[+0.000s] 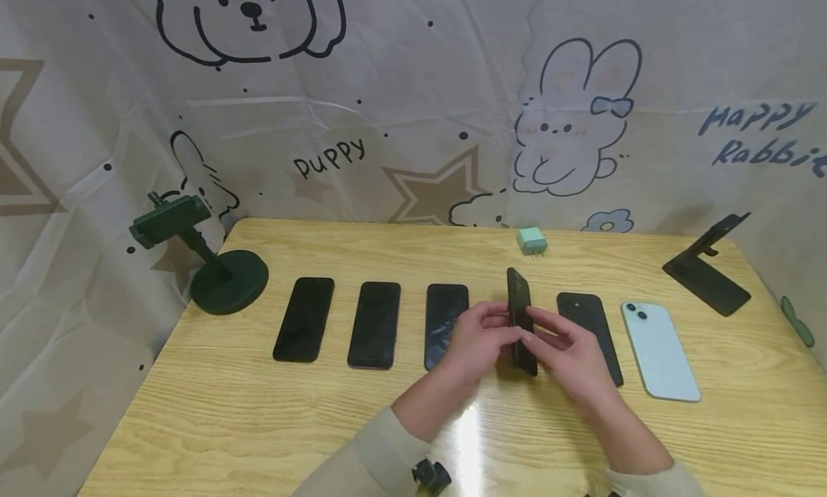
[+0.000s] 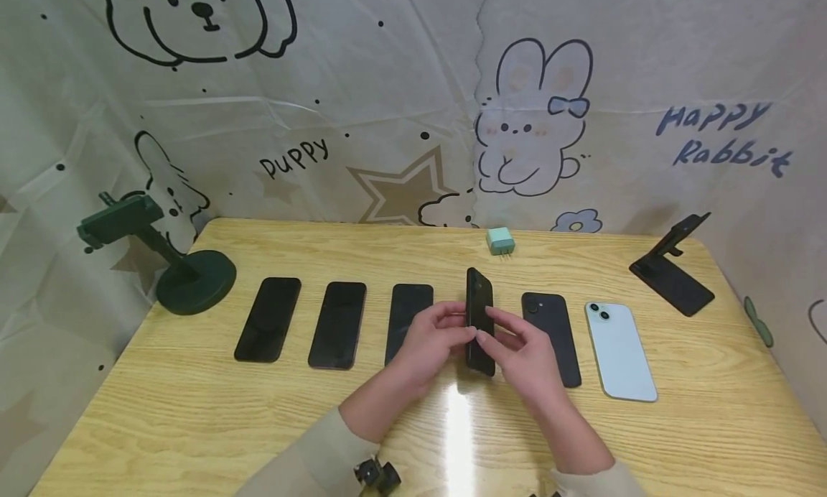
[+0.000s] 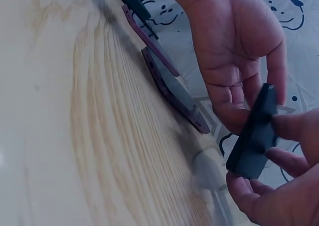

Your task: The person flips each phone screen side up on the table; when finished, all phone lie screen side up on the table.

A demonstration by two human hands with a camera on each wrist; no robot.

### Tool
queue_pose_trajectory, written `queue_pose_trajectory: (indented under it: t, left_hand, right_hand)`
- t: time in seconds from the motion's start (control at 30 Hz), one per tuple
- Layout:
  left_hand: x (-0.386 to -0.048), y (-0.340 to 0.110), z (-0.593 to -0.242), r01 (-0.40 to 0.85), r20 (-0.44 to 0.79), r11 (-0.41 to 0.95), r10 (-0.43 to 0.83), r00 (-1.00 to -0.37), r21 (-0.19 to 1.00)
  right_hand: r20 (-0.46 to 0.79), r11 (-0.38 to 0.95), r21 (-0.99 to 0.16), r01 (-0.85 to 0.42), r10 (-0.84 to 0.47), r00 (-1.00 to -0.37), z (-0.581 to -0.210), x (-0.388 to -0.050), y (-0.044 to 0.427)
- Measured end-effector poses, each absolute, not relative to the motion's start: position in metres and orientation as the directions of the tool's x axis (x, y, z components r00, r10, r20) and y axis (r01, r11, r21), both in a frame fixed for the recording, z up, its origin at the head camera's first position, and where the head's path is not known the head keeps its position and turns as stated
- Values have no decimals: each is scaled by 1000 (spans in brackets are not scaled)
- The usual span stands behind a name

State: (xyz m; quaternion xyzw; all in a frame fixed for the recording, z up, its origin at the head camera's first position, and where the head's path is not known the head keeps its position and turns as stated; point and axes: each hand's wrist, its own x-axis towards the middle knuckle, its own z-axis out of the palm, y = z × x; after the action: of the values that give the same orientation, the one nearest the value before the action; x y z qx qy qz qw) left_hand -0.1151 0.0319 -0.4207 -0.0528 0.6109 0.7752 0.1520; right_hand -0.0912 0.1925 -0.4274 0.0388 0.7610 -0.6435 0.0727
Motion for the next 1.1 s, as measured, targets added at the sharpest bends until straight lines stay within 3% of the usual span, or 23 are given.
queue_pose_trajectory:
  t: [0.17,0.47,0.63,0.77,0.97,1.1]
  left_hand:
    - [-118,29,-419,-285,-239,-204,220,-946,937]
    - [-118,24,-422,-160,-173,123,103,-979,979]
    - [-118,26,-422,-126,-132,202,16,-991,971]
    - [-117,27,-418,-129,-123,225,-37,-992,966]
    - [-118,26,-419,-188,-188,188,-18,-982,964]
    - [-118,27,-422,-186,-188,156,1,-982,970]
  right_hand:
    - [-134,66,-989,131,-51,-990,-427,-90,187]
    - [-153,-62,-986,158,-71,-986,-411,-82,180]
    - [-162,-74,-983,169,-94,-982,-407,-79,182]
    - [-158,-75,-984,161,-46,-986,-409,-79,185]
    - [-234,48,-969,243,149,-961,-414,-84,189]
    - [-256,66,-961,268,154,-954,-417,-87,193]
